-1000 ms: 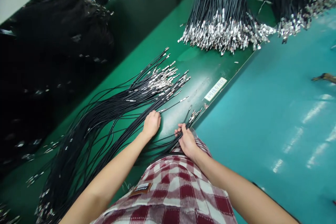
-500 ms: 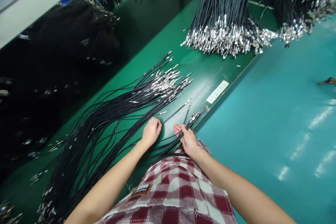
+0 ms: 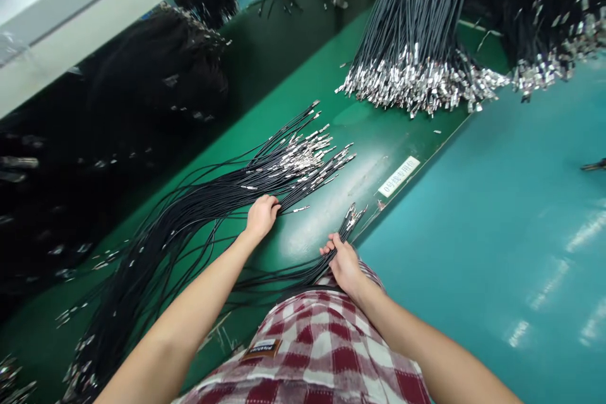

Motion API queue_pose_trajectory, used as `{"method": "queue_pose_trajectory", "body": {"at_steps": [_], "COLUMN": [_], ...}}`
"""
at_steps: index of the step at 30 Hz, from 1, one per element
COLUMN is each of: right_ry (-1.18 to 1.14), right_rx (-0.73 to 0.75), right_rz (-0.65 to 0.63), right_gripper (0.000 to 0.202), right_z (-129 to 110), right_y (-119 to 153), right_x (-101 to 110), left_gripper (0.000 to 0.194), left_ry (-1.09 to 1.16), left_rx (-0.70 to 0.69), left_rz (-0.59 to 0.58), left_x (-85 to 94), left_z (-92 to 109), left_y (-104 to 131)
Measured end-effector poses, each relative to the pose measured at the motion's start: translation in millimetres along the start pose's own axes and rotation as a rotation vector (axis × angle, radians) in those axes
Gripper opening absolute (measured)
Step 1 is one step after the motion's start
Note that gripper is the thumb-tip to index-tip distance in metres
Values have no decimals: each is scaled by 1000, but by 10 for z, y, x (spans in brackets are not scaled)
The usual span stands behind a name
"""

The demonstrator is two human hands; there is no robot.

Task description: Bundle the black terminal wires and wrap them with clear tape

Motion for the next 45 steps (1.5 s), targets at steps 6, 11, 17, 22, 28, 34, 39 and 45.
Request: {"method": "queue_pose_trajectory", "body": {"at_steps": [6,11,17,22,28,34,39,45], "right_ry": [-34,-51,-105,-123,-160,-167,-85,-18], "right_rx": [-15,-41,-79,-80,-44,-39,14,32], "right_rz": [-47,-64,-169,-140,-179,-283,-202,-109], "right_gripper": [20,17,14,15,19,31,35,31], "right_z": [-18,-41,-58,-53,-68,-101,-97,-107], "right_y": [-4,50,42,26,61,102,96,93], "right_x": [-45,-58,-76,-44,-29,-54,14,75], "left_gripper": [7,12,15,18,24,30,27,20], "left_ry": [122,257,480,558,608,504,445,199], "left_rx": [-190,-213,-92,-45,-87,-96,-119,-331], "left_rz": [165,204,-144,-13,-169,-247,-373,-169], "left_x": [220,400,197,276,338,53,-21,-55], "left_z": [104,192,329,376,373,424,526,731], "left_y": [382,674,921,970,1145,1441,1634,983]}}
Point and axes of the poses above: each hand's wrist, its own y-axis away from the middle knuckle, its own x-axis out of the back of the hand, z = x × y, the point moved 4 cm from there along -y, towards the middle knuckle, and after that the axes turned 1 degree about y, right-handed, at the moved point
